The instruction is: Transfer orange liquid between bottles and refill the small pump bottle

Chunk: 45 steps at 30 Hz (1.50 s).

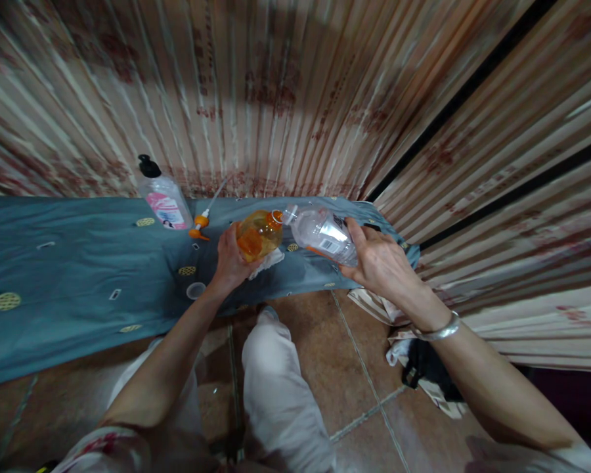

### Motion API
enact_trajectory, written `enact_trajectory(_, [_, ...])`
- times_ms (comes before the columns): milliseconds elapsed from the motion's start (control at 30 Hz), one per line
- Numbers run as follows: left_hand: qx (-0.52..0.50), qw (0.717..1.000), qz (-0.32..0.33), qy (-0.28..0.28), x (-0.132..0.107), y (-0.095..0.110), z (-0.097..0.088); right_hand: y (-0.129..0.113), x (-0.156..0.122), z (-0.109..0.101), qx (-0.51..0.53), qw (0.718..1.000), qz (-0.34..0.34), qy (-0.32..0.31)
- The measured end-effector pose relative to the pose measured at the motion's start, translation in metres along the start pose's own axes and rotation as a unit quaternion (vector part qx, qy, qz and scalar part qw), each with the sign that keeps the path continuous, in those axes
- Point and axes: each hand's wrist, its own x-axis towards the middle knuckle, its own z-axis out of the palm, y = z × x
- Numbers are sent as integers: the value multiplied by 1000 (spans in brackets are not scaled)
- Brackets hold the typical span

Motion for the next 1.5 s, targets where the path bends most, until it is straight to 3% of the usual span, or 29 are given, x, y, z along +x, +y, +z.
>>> enact_trajectory(1200, [-3, 1000, -5, -4, 2, 4, -1, 1, 1, -2, -13, 1000, -11, 4])
enact_trajectory(1500, [-3, 1000, 4, -2, 0, -2, 3, 2, 0, -1, -2, 1000, -10, -1])
